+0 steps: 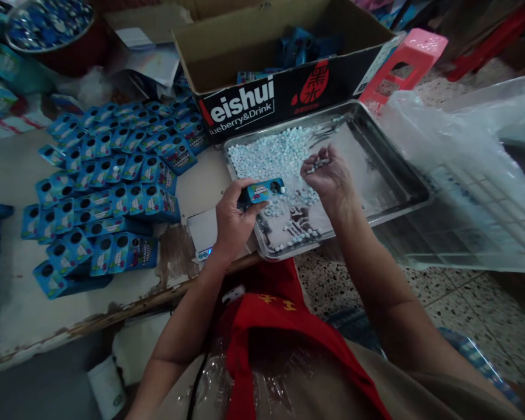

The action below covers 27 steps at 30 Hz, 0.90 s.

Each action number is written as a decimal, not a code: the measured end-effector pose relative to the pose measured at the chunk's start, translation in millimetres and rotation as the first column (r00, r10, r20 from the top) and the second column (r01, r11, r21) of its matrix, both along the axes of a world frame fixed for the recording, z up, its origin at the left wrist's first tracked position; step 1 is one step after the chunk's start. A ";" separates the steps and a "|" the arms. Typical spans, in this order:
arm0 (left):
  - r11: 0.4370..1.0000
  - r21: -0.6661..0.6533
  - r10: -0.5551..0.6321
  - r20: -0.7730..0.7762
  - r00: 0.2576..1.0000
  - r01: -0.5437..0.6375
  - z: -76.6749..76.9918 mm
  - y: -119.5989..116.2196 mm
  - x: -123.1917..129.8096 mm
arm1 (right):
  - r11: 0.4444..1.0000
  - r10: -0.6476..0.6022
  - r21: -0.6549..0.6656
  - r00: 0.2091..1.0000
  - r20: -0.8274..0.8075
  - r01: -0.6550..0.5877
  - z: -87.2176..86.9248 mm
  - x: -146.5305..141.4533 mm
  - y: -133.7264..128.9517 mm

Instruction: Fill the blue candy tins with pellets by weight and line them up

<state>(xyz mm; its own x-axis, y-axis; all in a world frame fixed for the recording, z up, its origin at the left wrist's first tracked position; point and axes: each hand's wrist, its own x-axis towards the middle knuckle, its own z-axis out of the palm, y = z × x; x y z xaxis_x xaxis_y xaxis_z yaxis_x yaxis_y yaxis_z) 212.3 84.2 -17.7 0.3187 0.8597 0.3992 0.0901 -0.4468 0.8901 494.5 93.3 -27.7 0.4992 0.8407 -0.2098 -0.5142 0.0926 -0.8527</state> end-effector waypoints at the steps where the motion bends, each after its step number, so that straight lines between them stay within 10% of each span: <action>1: 1.000 -0.022 0.009 0.033 0.999 -0.008 0.5 1.4 -10.4 | 0.998 -0.001 -0.059 0.999 -0.035 -0.001 -7.2 -2.3 -5.1; 11: 0.955 -0.267 0.177 0.148 0.973 -0.133 -28.8 -5.3 -112.2 | 0.921 0.364 -0.177 0.928 0.079 -0.346 -20.2 -0.1 -52.8; 27: 0.977 -0.211 0.010 0.094 0.996 0.010 -39.6 -9.1 -147.7 | 0.862 0.465 -0.228 0.886 0.000 -0.452 26.5 -84.8 -54.1</action>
<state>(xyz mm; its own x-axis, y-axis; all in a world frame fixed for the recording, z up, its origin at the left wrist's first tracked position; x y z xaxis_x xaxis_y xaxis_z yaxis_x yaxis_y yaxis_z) 64.5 75.1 -57.4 0.2886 0.9277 0.2368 0.0018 -0.2478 0.9688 409.7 39.2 -1.2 0.0841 0.9143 -0.3962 -0.4068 -0.3314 -0.8513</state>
